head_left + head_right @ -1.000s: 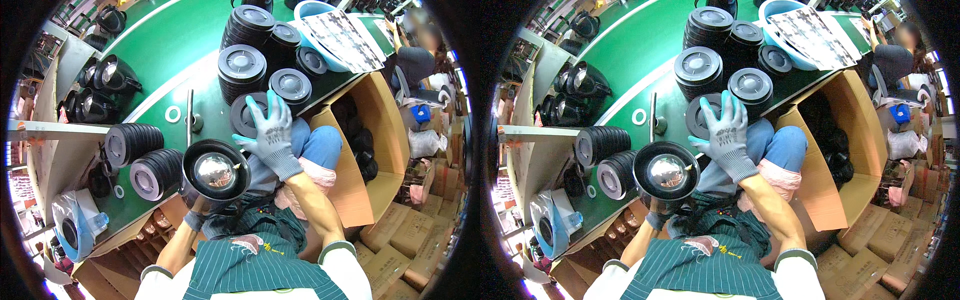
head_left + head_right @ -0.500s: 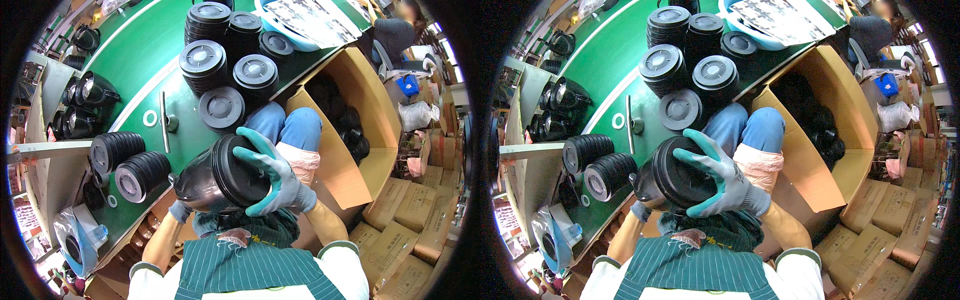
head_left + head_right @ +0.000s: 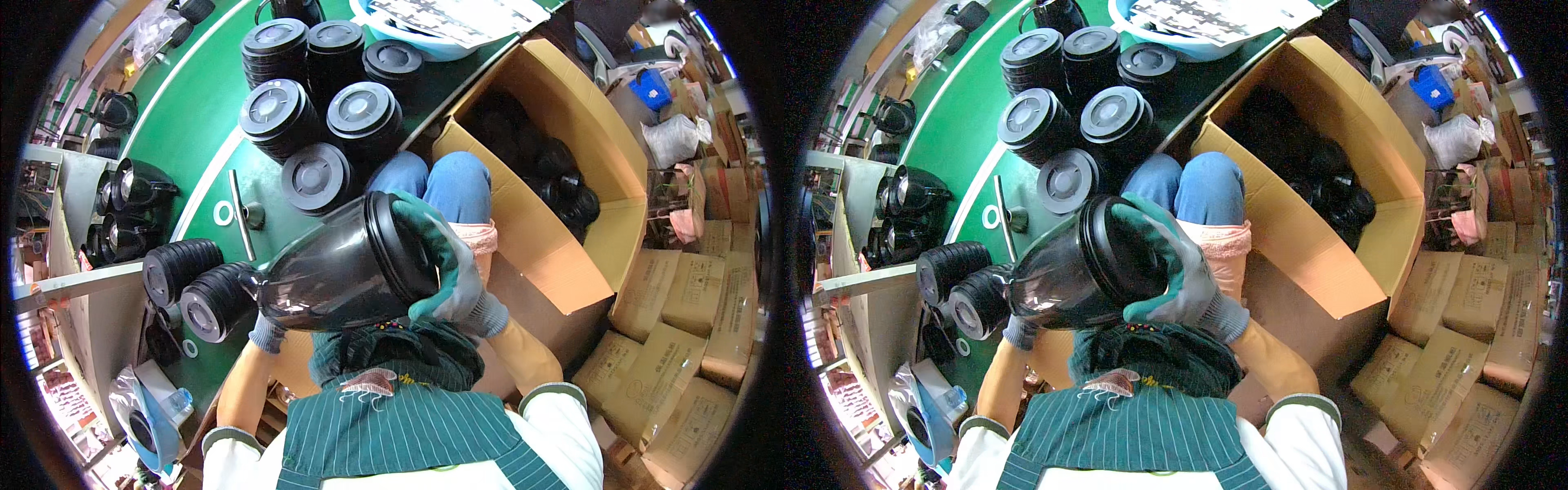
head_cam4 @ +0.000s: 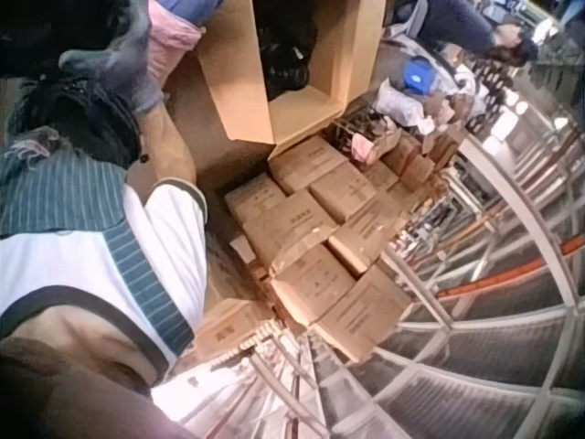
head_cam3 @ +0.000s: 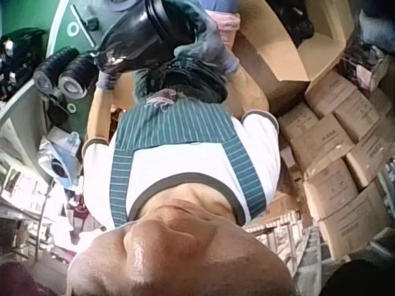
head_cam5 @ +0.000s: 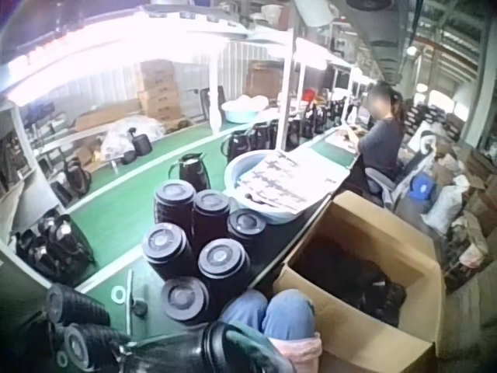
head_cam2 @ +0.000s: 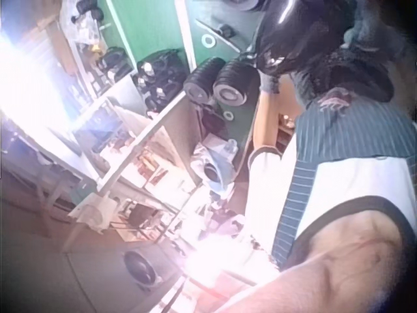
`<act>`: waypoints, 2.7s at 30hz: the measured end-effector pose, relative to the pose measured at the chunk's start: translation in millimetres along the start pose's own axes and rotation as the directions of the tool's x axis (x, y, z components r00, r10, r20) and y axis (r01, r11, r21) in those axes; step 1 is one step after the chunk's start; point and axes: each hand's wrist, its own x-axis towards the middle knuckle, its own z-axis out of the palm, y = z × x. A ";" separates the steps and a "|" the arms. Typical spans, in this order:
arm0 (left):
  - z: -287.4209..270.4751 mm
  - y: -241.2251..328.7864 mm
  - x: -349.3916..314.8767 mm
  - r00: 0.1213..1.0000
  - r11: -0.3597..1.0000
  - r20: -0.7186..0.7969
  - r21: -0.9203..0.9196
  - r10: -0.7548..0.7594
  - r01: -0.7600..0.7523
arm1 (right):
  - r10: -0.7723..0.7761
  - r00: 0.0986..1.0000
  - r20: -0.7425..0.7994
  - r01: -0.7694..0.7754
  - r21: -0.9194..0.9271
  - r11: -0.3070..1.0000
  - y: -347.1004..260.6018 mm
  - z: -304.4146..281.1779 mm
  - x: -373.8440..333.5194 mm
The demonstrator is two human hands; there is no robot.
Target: The person sits on the floor and repeatedly assembles black kettles by inserting a metal rod into the base and screwing on a lid. They handle each kettle one at a time, placing completed units on a nearby green table.
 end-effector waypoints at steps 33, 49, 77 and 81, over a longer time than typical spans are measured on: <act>-4.6 71.6 31.0 0.904 0.826 -0.078 0.446 0.420 -0.345 | 0.158 0.987 0.006 -0.158 0.099 0.983 7.1 -8.6 -26.2; -23.7 17.1 7.9 0.994 0.986 -0.095 -0.158 0.045 -0.060 | -0.221 0.968 0.121 0.250 -0.365 0.897 -9.7 2.7 3.2; 89.8 44.5 38.8 0.724 0.445 0.212 0.666 0.657 -0.599 | 0.354 0.898 -0.260 -0.309 0.197 0.930 -36.6 -68.6 -13.7; 58.6 61.9 9.2 0.744 0.228 0.503 0.739 0.439 -0.634 | 0.303 0.952 -0.048 -0.306 -0.060 0.950 -59.3 -78.8 7.4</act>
